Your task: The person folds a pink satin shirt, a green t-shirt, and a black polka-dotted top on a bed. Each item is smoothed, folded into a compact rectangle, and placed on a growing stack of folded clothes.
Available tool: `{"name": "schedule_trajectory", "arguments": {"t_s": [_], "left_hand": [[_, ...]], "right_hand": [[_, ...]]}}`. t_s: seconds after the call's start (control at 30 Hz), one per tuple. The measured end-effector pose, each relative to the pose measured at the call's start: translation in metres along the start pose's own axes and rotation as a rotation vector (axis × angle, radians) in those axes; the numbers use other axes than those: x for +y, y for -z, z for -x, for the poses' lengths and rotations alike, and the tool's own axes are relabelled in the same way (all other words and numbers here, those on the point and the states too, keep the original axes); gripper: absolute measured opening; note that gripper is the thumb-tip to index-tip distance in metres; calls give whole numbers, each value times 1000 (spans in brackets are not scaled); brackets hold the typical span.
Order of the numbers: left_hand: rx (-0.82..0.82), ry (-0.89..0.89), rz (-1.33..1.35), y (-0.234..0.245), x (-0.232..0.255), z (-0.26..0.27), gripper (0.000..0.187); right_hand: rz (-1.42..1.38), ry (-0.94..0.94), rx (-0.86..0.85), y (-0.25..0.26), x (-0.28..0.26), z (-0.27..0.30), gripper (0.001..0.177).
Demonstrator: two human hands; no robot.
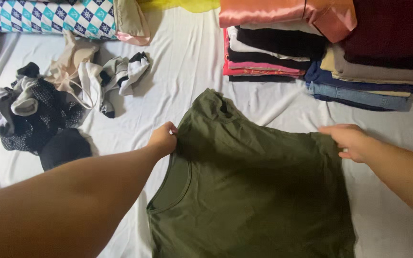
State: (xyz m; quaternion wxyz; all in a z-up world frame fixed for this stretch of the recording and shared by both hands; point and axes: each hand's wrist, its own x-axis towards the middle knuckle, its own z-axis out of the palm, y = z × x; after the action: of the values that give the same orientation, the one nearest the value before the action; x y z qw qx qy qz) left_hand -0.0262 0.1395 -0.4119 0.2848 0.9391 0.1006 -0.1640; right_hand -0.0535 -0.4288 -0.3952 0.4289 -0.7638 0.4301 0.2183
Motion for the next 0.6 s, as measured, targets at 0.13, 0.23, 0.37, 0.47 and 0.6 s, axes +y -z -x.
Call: {"name": "schedule_trajectory", "arguments": {"t_s": [0.13, 0.23, 0.37, 0.47, 0.6], "left_hand": [[7, 151, 114, 18, -2, 0, 21], [-133, 371, 386, 29, -7, 4, 21], [-241, 488, 603, 24, 0, -3, 16], [-132, 446, 486, 16, 7, -9, 14], [-45, 429, 231, 20, 11, -12, 4]], "right_hand": [[44, 75, 295, 8, 5, -13, 34], [80, 55, 237, 34, 11, -4, 45], [155, 2, -27, 33, 10, 23, 64], [210, -52, -72, 14, 8, 26, 76], [231, -77, -72, 11, 18, 1, 66]]}}
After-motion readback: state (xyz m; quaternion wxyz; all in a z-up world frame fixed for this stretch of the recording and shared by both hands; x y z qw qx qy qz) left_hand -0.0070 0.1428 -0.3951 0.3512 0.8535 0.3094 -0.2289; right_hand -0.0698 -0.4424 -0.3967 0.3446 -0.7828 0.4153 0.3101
